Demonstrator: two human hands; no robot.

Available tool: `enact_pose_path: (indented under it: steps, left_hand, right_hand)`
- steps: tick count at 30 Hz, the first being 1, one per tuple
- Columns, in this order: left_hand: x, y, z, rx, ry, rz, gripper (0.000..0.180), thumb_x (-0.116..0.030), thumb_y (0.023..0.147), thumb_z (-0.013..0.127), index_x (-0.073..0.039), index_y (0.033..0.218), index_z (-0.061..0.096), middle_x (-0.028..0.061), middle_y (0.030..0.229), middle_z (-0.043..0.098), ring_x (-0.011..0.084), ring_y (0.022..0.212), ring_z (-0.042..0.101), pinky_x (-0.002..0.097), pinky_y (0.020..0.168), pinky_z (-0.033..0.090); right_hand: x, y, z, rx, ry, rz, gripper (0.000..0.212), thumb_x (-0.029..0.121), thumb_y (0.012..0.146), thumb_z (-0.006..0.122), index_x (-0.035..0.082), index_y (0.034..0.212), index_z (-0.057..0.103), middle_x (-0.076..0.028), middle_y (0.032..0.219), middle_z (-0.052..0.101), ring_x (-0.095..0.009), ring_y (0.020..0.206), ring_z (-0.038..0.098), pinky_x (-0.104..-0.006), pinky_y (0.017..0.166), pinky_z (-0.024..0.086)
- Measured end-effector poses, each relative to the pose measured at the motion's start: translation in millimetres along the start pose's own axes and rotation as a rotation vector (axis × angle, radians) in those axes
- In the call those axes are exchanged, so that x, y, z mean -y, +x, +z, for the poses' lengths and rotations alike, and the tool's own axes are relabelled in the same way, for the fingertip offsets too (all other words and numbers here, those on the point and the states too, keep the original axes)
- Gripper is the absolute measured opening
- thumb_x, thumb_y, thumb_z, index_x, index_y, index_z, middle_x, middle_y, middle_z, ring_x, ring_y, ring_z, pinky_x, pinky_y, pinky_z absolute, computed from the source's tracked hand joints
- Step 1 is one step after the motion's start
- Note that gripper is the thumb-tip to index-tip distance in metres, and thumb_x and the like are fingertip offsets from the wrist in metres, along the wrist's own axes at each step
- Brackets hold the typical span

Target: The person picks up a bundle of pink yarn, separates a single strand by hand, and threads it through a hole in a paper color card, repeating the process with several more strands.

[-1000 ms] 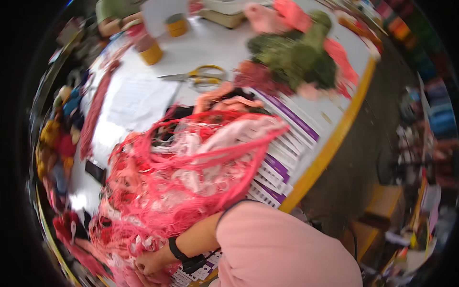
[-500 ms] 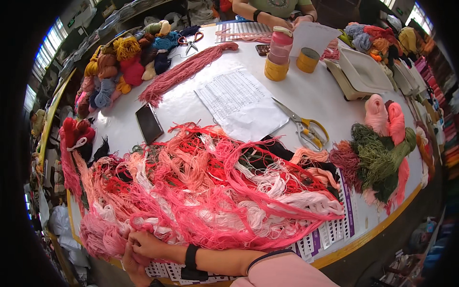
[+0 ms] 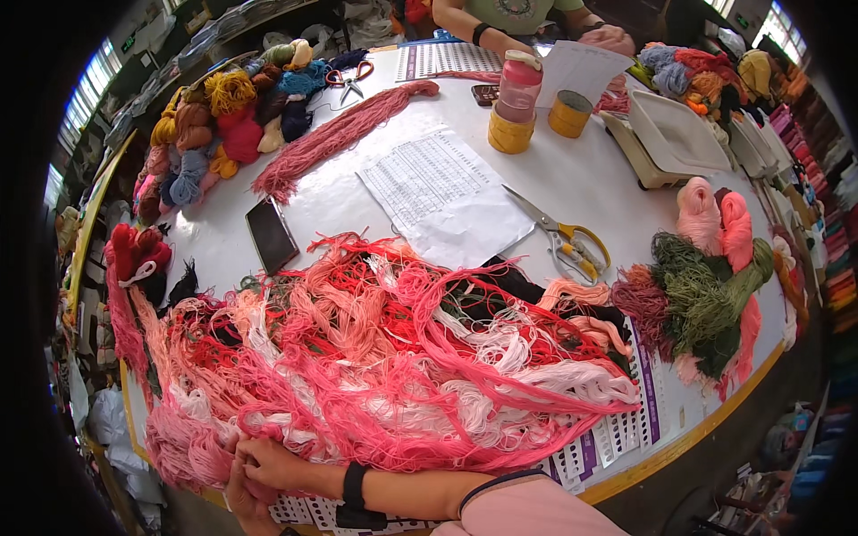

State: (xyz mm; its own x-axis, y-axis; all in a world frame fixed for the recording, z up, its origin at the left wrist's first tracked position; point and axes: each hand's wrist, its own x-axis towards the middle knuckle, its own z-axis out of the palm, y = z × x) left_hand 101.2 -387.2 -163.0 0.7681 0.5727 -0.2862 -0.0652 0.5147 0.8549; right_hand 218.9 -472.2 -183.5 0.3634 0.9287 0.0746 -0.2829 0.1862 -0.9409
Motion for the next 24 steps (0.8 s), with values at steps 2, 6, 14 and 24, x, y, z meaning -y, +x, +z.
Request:
enact_pose_path:
  steps: [2, 6, 14, 24]
  left_hand:
    - [1.3, 1.4, 0.8, 0.004, -0.003, -0.001, 0.052, -0.025, 0.099, 0.048, 0.003, 0.141, 0.035, 0.0203, 0.139, 0.044, 0.0302, 0.127, 0.046, 0.0428, 0.107, 0.038]
    - [1.9, 0.9, -2.0, 0.0, -0.009, 0.003, 0.052, -0.025, 0.099, 0.048, 0.003, 0.14, 0.035, 0.0209, 0.139, 0.044, 0.0306, 0.127, 0.046, 0.0432, 0.107, 0.039]
    - [-3.8, -9.8, -2.5, -0.017, -0.048, 0.038, 0.053, -0.026, 0.098, 0.049, 0.004, 0.14, 0.035, 0.022, 0.139, 0.044, 0.0316, 0.126, 0.047, 0.044, 0.106, 0.039]
    - [-27.7, -33.1, 9.9, -0.027, -0.194, 0.084, 0.042, -0.025, 0.099, 0.048, 0.005, 0.128, 0.049, 0.0173, 0.125, 0.055, 0.0275, 0.116, 0.055, 0.0388, 0.101, 0.045]
  right_hand:
    - [-1.7, 0.0, 0.0, -0.013, -0.009, -0.012, 0.015, 0.005, 0.08, 0.056, -0.002, 0.093, 0.056, -0.016, 0.073, 0.061, -0.024, 0.067, 0.063, -0.0363, 0.059, 0.048]
    - [-0.3, 0.1, 1.6, -0.047, 0.007, -0.015, 0.009, 0.001, 0.078, 0.059, -0.001, 0.087, 0.058, -0.013, 0.073, 0.063, -0.023, 0.068, 0.064, -0.035, 0.06, 0.049]
    - [-1.1, 0.2, 1.2, 0.002, 0.03, -0.027, 0.009, 0.01, 0.087, 0.064, 0.003, 0.089, 0.06, -0.004, 0.068, 0.06, -0.012, 0.064, 0.058, -0.0291, 0.057, 0.046]
    - [30.4, -16.2, 8.8, 0.231, 0.417, 0.265, 0.008, 0.015, 0.094, 0.059, 0.009, 0.09, 0.055, 0.002, 0.086, 0.056, -0.004, 0.07, 0.049, -0.0214, 0.059, 0.041]
